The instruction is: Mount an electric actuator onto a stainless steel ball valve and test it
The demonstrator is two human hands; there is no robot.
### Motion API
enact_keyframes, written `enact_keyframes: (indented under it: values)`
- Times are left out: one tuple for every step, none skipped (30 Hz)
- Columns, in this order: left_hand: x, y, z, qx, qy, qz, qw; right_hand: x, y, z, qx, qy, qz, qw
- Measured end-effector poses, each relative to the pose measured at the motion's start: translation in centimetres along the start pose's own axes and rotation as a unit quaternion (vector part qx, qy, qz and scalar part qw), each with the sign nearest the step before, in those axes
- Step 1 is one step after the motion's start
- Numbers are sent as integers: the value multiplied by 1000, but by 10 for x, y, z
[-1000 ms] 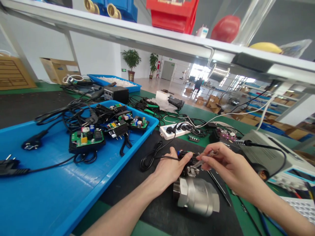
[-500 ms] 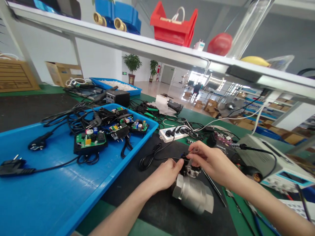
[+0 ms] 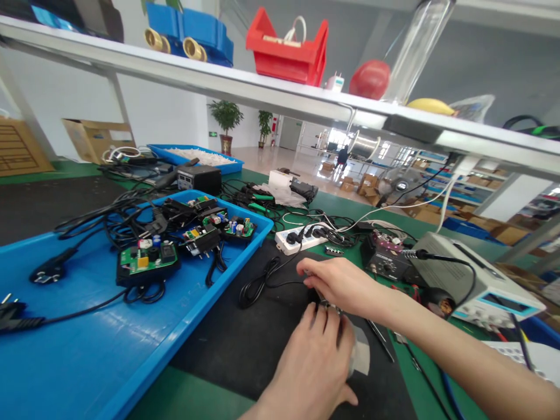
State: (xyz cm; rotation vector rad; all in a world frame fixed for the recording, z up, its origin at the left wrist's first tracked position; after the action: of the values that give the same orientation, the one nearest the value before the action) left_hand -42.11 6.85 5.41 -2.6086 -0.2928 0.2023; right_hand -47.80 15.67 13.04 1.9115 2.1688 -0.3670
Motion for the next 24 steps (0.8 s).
enact_keyframes:
  values:
    - [1, -3, 2, -8, -13, 3, 1000, 0, 0, 0, -1, -13, -1, 1000]
    - [1, -5, 4, -17, -21, 5, 1000, -1, 1, 0, 0, -30, -1, 1000]
    - [1, -6, 6, -26, -25, 5, 999, 0, 1, 1, 1, -52, -1, 999]
    - [0, -7, 8, -32, -26, 7, 999, 0, 1, 2, 1, -82, -1, 997]
    - [-1, -7, 10, -34, -24, 10, 999, 1, 1, 5, -1, -118, 1, 993]
    - [-2, -7, 11, -32, -20, 14, 999, 3, 0, 8, -6, -158, 5, 987]
    - [-2, -6, 12, -27, -16, 21, 999, 4, -1, 12, -11, -200, 13, 980]
    - [-3, -5, 13, -22, -13, 28, 999, 6, -3, 16, -16, -240, 24, 970]
    - [-4, -4, 14, -17, -12, 35, 999, 8, -4, 19, -18, -275, 37, 960]
    - [-5, -3, 15, -14, -12, 42, 999, 10, -6, 21, -19, -304, 49, 951]
    - [-6, -3, 16, -12, -11, 46, 999, 12, -8, 23, -20, -326, 58, 943]
    - [-7, -2, 17, -12, -11, 49, 999, 12, -10, 24, -20, -342, 63, 937]
    - [-7, -2, 18, -12, -8, 50, 999, 12, -12, 25, -20, -354, 62, 933]
    - [-8, -2, 19, -12, -4, 47, 999, 11, -14, 25, -21, -362, 59, 930]
    - [-8, -2, 20, -9, 1, 45, 999, 10, -15, 25, -22, -366, 54, 929]
    - [-8, -1, 21, -4, 7, 41, 999, 9, -16, 25, -22, -369, 50, 928]
    - [-8, -1, 22, 1, 12, 37, 999, 8, -16, 26, -24, -372, 49, 927]
    - [-8, 0, 23, 7, 17, 34, 999, 8, -16, 27, -27, -374, 49, 926]
    - [-8, 1, 23, 12, 20, 31, 999, 8, -16, 28, -30, -378, 51, 924]
    - [-8, 1, 23, 18, 20, 31, 999, 10, -16, 29, -32, -385, 54, 921]
    - [-7, 2, 23, 22, 20, 32, 999, 11, -16, 29, -31, -394, 58, 917]
    - [-7, 3, 23, 25, 17, 34, 999, 13, -15, 29, -27, -403, 61, 913]
    - [-7, 3, 23, 28, 12, 37, 999, 14, -16, 29, -24, -414, 59, 908]
    - [-7, 3, 23, 30, 7, 41, 999, 15, -16, 29, -20, -428, 56, 902]
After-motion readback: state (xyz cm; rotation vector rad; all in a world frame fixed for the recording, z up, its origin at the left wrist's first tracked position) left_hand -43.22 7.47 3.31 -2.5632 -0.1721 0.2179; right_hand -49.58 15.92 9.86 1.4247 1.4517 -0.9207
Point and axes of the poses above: each hand's wrist, its own y-axis away from the middle knuckle, its own z-axis out of the palm, x = y × z, the point moved 6 cm from there along -y, towards the middle knuckle, and after that the axes turned 3 degrees about -y, right-handed, at the moved point
